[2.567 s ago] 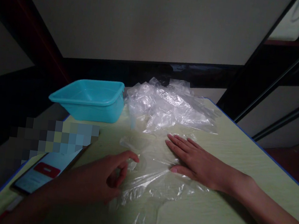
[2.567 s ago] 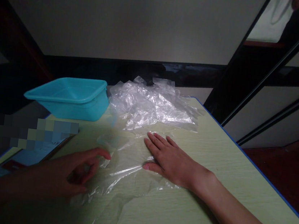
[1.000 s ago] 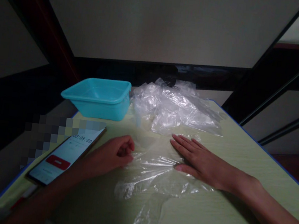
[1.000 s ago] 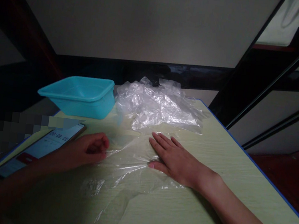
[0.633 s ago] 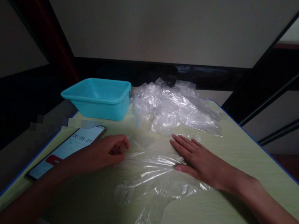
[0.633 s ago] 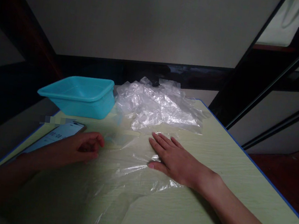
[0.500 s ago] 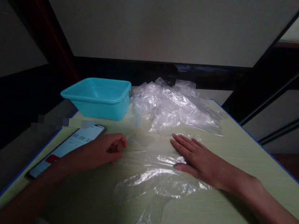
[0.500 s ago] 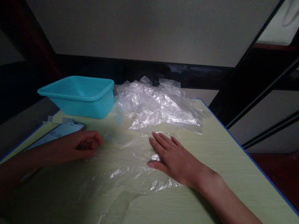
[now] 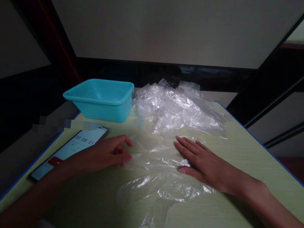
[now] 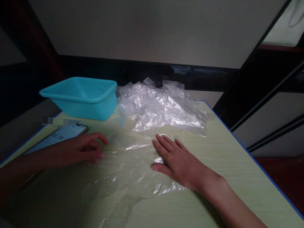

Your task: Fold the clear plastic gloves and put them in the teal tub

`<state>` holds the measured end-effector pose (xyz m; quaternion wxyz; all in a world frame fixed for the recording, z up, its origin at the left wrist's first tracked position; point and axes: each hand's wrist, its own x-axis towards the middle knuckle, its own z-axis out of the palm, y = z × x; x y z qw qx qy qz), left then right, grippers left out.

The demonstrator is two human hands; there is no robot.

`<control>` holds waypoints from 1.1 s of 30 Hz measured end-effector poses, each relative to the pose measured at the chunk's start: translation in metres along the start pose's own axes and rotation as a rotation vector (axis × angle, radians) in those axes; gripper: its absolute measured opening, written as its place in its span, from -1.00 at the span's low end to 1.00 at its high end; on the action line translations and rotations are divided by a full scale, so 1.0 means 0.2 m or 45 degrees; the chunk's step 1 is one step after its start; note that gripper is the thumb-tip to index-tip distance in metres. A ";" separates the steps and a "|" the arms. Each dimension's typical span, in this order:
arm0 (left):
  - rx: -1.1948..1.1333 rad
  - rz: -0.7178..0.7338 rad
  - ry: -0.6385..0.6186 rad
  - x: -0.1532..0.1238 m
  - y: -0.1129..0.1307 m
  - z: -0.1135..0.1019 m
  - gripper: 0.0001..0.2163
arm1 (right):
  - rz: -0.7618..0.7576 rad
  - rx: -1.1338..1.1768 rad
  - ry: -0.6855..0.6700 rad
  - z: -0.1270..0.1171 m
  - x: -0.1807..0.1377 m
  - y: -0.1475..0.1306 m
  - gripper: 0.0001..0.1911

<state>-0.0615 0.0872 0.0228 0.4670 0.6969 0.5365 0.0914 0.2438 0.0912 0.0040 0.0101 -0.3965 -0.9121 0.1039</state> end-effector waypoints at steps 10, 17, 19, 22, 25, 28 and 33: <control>-0.036 -0.052 -0.013 0.00 0.03 0.01 -0.66 | -0.051 -0.019 0.069 0.01 -0.01 0.00 -0.29; -0.029 -0.104 -0.059 -0.01 0.00 -0.03 -0.65 | -0.034 -0.058 0.052 0.01 -0.01 0.00 -0.27; -0.024 -0.109 -0.063 -0.02 0.01 -0.04 -0.65 | -0.033 -0.077 0.040 0.01 -0.01 0.00 -0.26; 0.010 -0.117 -0.055 -0.02 0.01 -0.06 -0.67 | -0.031 -0.092 0.027 0.01 -0.01 0.00 -0.26; 0.035 -0.118 -0.031 -0.02 0.01 -0.06 -0.68 | -0.037 -0.075 0.050 0.01 -0.01 0.00 -0.28; 0.032 -0.098 -0.027 -0.02 0.02 -0.06 -0.67 | -0.036 -0.066 0.044 0.00 0.00 0.00 -0.28; -0.054 -0.038 -0.046 -0.01 0.02 -0.04 -0.65 | -0.033 -0.033 0.062 0.01 0.00 0.00 -0.28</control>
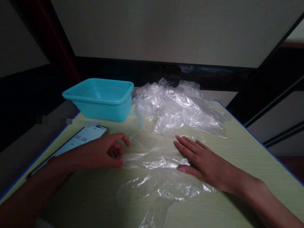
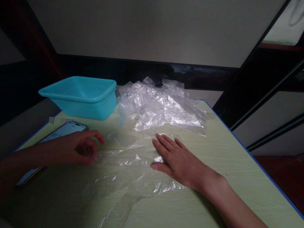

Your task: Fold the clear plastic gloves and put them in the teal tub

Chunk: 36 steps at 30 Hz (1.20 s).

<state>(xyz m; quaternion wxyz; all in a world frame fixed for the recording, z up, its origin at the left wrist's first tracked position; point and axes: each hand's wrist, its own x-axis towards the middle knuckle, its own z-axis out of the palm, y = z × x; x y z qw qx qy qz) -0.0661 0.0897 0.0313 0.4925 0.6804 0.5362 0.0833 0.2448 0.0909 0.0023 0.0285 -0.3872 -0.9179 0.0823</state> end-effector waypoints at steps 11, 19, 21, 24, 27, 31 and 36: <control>-0.084 0.014 0.066 0.03 -0.02 0.03 -0.65 | -0.010 -0.029 0.002 0.01 -0.01 0.01 -0.28; -0.109 0.077 0.010 0.01 0.00 0.01 -0.66 | -0.021 -0.002 0.022 0.01 -0.01 0.01 -0.30; -0.097 0.102 0.003 0.01 0.01 0.01 -0.69 | -0.013 -0.008 0.010 0.01 0.00 0.01 -0.30; -0.030 0.142 0.015 0.01 0.02 0.03 -0.71 | 0.007 -0.029 -0.016 0.00 0.00 0.01 -0.28; 0.034 0.128 0.041 0.01 0.02 0.04 -0.72 | 0.004 -0.041 -0.041 0.00 0.00 0.00 -0.25; 0.069 0.135 0.071 0.02 0.02 0.05 -0.81 | 0.000 -0.044 -0.034 0.00 0.00 0.00 -0.26; 0.055 0.085 0.082 0.03 -0.01 0.04 -0.83 | 0.011 -0.058 -0.059 -0.01 0.00 0.00 -0.25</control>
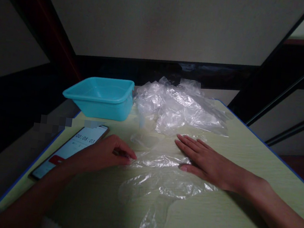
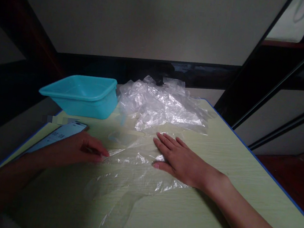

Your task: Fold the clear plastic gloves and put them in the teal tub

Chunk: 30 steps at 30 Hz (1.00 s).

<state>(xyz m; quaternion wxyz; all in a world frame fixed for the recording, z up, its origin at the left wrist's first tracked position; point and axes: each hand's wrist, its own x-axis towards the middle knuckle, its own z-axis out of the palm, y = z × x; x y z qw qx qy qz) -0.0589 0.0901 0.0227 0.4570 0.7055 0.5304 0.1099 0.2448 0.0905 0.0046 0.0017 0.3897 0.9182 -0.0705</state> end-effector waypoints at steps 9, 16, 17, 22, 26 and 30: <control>-0.071 -0.089 -0.060 -0.01 -0.02 -0.04 -0.75 | 0.010 0.000 -0.051 0.00 0.01 0.00 -0.22; -0.111 -0.151 -0.136 0.00 -0.03 -0.06 -0.73 | 0.013 0.028 -0.064 0.00 0.01 0.00 -0.23; -0.097 -0.154 -0.136 0.00 -0.03 -0.06 -0.72 | 0.013 0.025 -0.066 0.00 0.01 0.00 -0.23; -0.069 -0.193 -0.150 -0.02 -0.02 -0.08 -0.72 | 0.017 0.029 -0.079 0.00 0.01 0.00 -0.22; -0.107 -0.198 -0.187 -0.04 -0.03 -0.10 -0.70 | 0.016 0.048 -0.054 0.01 0.01 0.01 -0.22; -0.059 -0.132 -0.192 -0.05 -0.03 -0.12 -0.73 | 0.018 0.074 -0.011 0.02 0.00 0.02 -0.24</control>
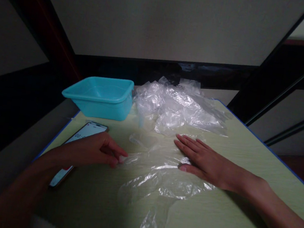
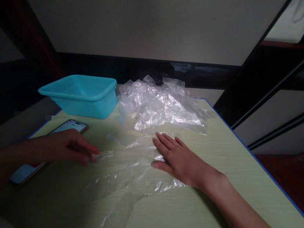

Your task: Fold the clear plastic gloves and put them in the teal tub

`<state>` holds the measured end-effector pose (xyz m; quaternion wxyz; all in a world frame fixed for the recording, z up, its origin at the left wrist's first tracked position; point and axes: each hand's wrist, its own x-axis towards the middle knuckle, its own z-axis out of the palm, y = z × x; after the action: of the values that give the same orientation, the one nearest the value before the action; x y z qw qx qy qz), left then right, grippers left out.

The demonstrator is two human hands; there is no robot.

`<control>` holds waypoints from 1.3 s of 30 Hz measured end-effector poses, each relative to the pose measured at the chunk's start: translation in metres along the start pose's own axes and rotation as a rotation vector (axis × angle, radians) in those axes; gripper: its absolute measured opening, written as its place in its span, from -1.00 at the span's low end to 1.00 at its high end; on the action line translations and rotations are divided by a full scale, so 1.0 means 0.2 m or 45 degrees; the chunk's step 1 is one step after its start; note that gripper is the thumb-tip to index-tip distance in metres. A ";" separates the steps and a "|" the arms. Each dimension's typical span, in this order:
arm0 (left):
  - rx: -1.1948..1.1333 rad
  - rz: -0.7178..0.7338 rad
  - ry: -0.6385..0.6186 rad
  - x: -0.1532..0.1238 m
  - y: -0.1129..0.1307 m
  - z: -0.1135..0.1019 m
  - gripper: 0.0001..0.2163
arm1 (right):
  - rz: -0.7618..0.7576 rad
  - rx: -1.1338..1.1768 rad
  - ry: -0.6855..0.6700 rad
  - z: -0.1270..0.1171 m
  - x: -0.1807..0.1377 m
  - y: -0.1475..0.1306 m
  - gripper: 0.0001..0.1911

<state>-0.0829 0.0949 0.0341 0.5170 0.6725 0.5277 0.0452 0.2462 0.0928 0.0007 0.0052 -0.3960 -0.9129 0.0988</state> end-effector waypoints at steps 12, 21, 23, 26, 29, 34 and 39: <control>0.173 0.078 0.076 0.05 0.05 0.07 -0.69 | 0.006 -0.007 -0.026 -0.02 0.00 -0.01 -0.23; 0.118 0.047 -0.025 0.06 0.02 0.07 -0.83 | 0.004 -0.002 -0.023 -0.02 0.00 -0.01 -0.23; 0.090 0.002 -0.032 0.06 0.03 0.07 -0.87 | 0.001 0.014 -0.001 -0.02 0.00 -0.01 -0.24; 0.085 -0.019 -0.026 0.06 0.02 0.07 -0.87 | 0.002 0.015 -0.010 -0.02 0.00 -0.01 -0.24; 0.111 -0.020 -0.024 0.05 0.01 0.06 -0.83 | -0.005 0.020 0.014 -0.01 0.00 -0.01 -0.26; 0.073 -0.077 -0.030 0.03 0.03 0.05 -0.82 | -0.012 0.017 0.023 -0.01 0.00 -0.01 -0.26; 0.092 -0.083 -0.058 0.00 0.04 0.03 -0.80 | 0.005 0.024 -0.018 -0.02 0.00 -0.01 -0.24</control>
<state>-0.0751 0.0913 0.0372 0.5056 0.6741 0.5385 -0.0061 0.2445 0.0920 0.0046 0.0024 -0.3971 -0.9112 0.1101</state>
